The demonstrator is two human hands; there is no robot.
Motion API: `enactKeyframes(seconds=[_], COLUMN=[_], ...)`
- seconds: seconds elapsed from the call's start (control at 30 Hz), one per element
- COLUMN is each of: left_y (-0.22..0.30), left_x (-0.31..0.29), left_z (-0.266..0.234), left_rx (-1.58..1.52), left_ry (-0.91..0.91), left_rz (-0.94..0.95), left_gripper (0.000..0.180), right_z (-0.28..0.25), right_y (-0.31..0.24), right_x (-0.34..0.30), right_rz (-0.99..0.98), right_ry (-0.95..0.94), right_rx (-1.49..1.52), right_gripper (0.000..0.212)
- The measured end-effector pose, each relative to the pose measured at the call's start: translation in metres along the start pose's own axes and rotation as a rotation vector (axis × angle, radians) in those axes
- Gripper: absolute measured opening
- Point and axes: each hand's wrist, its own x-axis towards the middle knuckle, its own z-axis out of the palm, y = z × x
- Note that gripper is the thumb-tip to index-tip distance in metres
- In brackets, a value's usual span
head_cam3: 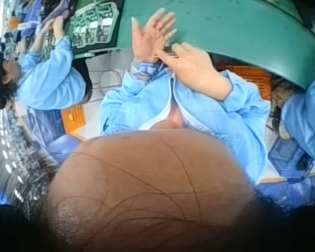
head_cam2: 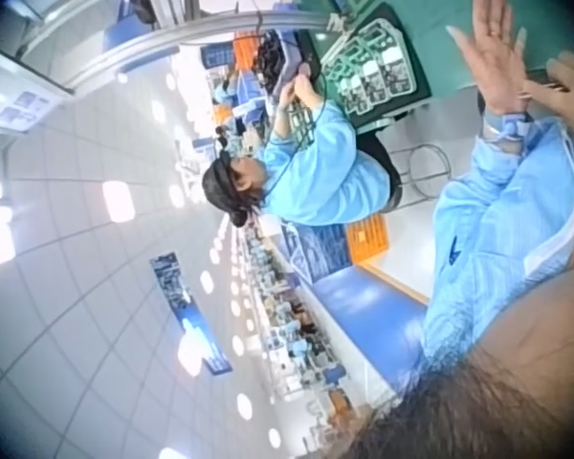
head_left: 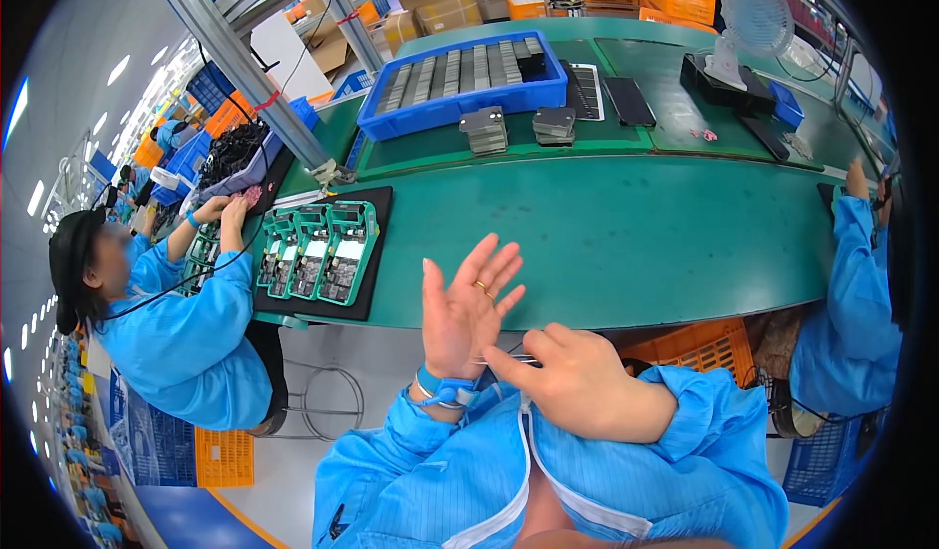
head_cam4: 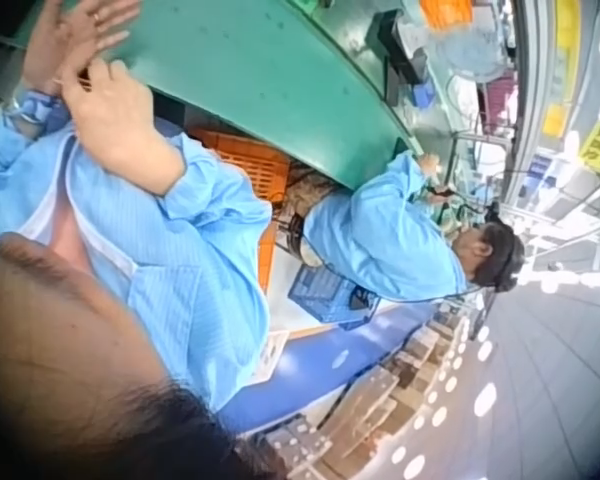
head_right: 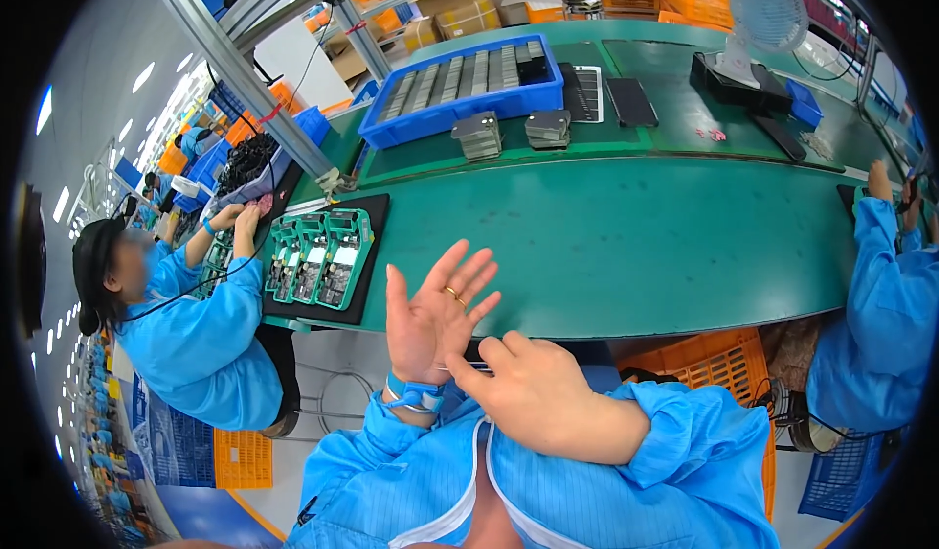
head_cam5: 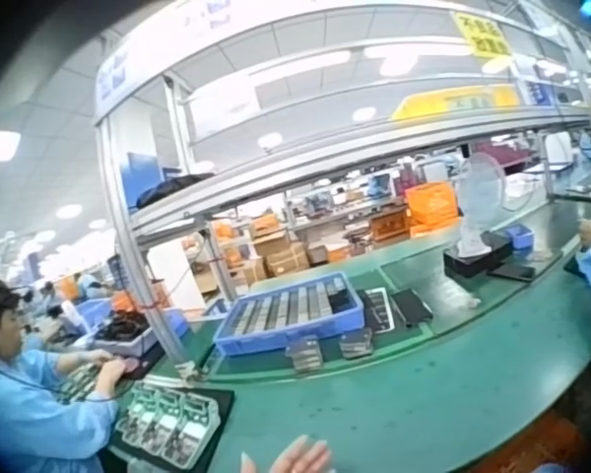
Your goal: The person assembles small components into electronic device frames, placing the components into the frames with tweezers.
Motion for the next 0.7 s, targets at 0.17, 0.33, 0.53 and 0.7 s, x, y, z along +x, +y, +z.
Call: enactKeyframes(seconds=[0.17, 0.33, 0.53, 0.7], left_y=[0.001, 0.002, 0.0, 0.001], left_x=[-0.003, -0.002, -0.001, 0.0], left_z=[0.003, 0.002, 0.001, -0.001], left_rx=[-0.005, -0.059, -0.079, -0.082], left_ry=[-0.02, -0.062, -0.117, -0.104], left_rz=[-0.004, -0.08, -0.085, -0.085], left_gripper=[0.088, 0.089, 0.088, 0.088], right_z=[0.0, 0.005, 0.002, 0.006], right_y=[-0.001, 0.001, 0.001, -0.001], right_x=[0.012, 0.007, 0.014, 0.013], right_rz=[0.024, 0.009, 0.03, 0.026], right_ry=[0.193, 0.125, 0.184, 0.193], right_rx=[0.034, 0.011, 0.034, 0.009], right_gripper=[0.047, 0.047, 0.048, 0.049])
